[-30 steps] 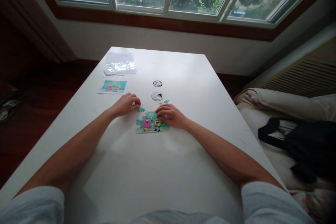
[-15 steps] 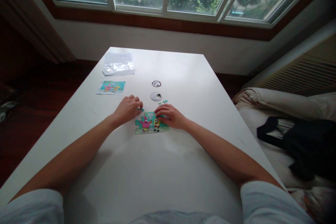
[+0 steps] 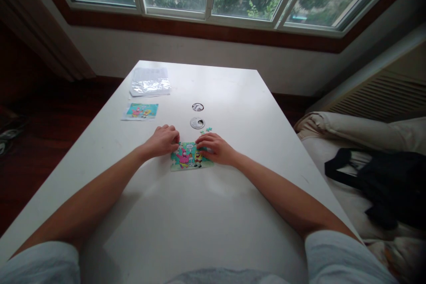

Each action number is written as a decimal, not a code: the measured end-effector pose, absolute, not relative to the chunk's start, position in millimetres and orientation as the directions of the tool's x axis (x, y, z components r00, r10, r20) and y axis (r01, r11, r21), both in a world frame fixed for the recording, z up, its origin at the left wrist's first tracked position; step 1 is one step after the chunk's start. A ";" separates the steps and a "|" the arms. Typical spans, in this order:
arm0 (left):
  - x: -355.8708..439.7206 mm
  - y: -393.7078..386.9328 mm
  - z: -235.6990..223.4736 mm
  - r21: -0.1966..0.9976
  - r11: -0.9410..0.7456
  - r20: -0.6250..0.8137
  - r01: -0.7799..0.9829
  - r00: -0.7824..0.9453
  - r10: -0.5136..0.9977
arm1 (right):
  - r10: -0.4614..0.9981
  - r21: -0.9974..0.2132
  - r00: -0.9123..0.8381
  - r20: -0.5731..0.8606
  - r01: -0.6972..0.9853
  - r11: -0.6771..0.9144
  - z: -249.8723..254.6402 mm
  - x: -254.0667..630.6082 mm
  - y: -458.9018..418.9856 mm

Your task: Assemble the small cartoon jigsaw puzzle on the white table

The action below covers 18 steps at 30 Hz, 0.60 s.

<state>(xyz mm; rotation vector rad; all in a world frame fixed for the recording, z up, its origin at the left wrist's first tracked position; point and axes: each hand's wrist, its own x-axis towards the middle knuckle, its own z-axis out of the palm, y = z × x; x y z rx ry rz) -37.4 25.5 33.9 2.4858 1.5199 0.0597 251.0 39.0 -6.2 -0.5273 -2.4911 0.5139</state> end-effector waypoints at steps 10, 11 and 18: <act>-34.3 23.5 39.2 0.169 -0.416 -0.002 0.893 0.423 0.906 | 0.469 -0.401 -0.777 0.420 0.305 0.864 -10.9 251.5 39.8; -33.3 22.8 39.8 0.160 -0.403 0.006 0.901 0.408 0.913 | 0.474 -0.403 -0.774 0.421 0.308 0.862 -10.9 251.8 40.3; -28.2 18.6 41.6 0.076 -0.366 0.036 0.927 0.365 0.930 | 0.486 -0.416 -0.771 0.412 0.316 0.853 -8.7 253.7 41.4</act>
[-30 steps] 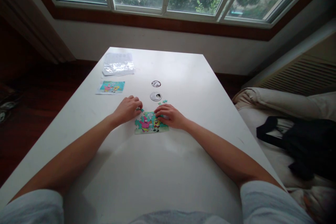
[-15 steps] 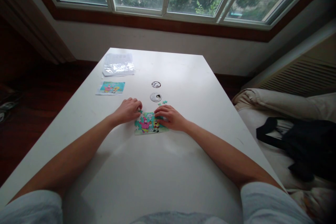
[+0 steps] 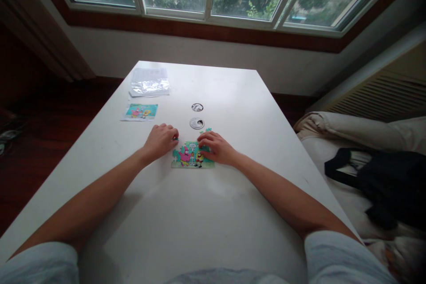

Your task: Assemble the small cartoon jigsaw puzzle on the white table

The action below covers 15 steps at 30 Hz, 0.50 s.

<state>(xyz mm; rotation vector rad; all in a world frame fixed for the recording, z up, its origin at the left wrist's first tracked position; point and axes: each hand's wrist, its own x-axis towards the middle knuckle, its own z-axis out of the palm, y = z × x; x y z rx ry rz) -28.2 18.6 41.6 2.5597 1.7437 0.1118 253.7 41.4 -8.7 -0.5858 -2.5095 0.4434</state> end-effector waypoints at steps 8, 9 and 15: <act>-25.5 15.1 47.8 0.090 -0.391 0.034 0.916 0.390 0.920 | 0.488 -0.423 -0.774 0.403 0.315 0.849 -8.2 254.1 42.0; -24.9 14.6 48.5 0.085 -0.384 0.033 0.919 0.383 0.923 | 0.488 -0.425 -0.774 0.402 0.315 0.849 -7.6 254.0 41.8; -27.0 16.0 45.9 0.101 -0.373 0.028 0.923 0.372 0.928 | 0.496 -0.437 -0.773 0.396 0.316 0.842 -4.2 252.9 40.9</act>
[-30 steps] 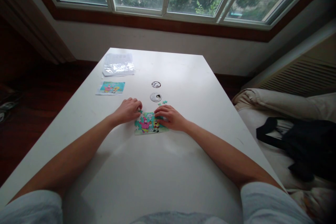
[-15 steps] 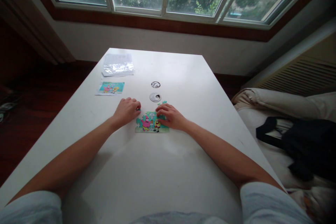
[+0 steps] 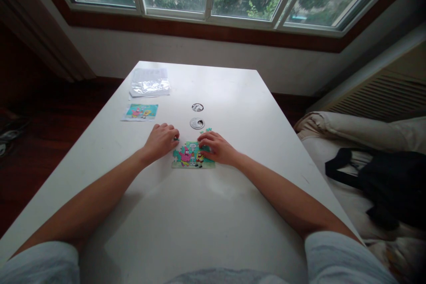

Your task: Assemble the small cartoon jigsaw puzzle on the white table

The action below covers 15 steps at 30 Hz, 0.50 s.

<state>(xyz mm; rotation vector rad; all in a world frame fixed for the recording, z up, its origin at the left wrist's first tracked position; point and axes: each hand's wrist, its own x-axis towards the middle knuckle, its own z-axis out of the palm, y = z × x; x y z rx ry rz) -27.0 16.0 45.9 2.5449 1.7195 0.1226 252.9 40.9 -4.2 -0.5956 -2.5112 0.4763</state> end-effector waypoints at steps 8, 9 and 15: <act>-44.1 33.3 30.5 0.203 -0.378 -0.049 0.903 0.395 0.918 | 0.495 -0.432 -0.773 0.397 0.318 0.844 -7.1 254.5 40.7; -44.5 34.1 29.5 0.216 -0.378 -0.048 0.901 0.396 0.917 | 0.494 -0.432 -0.773 0.398 0.317 0.844 -7.1 254.7 40.6; -41.2 32.7 28.6 0.242 -0.387 -0.027 0.890 0.404 0.914 | 0.496 -0.436 -0.773 0.396 0.317 0.842 -6.9 254.9 40.6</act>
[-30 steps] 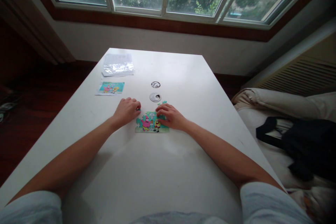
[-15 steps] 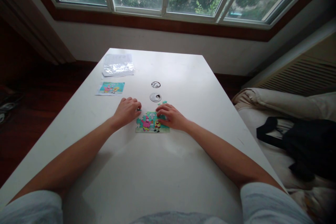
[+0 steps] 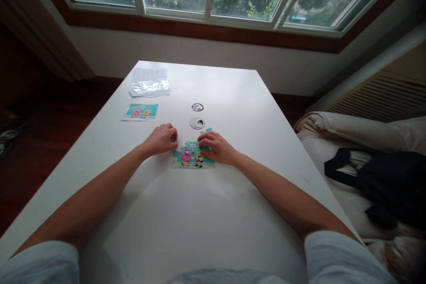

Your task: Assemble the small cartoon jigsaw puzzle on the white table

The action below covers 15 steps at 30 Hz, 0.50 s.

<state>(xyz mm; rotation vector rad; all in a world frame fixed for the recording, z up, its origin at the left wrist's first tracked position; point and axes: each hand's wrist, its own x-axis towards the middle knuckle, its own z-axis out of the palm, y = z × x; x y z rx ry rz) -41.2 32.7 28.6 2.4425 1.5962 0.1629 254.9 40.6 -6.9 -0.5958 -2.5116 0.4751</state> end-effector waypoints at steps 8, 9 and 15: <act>-38.7 30.5 33.3 0.240 -0.404 -0.033 0.883 0.423 0.905 | 0.499 -0.433 -0.772 0.393 0.323 0.842 -6.0 254.9 40.5; -38.0 29.9 34.0 0.242 -0.409 -0.033 0.880 0.429 0.903 | 0.499 -0.433 -0.772 0.392 0.324 0.841 -5.8 255.0 40.4; -36.2 26.6 42.5 0.291 -0.436 -0.040 0.852 0.466 0.884 | 0.499 -0.430 -0.773 0.392 0.326 0.842 -6.2 255.1 40.9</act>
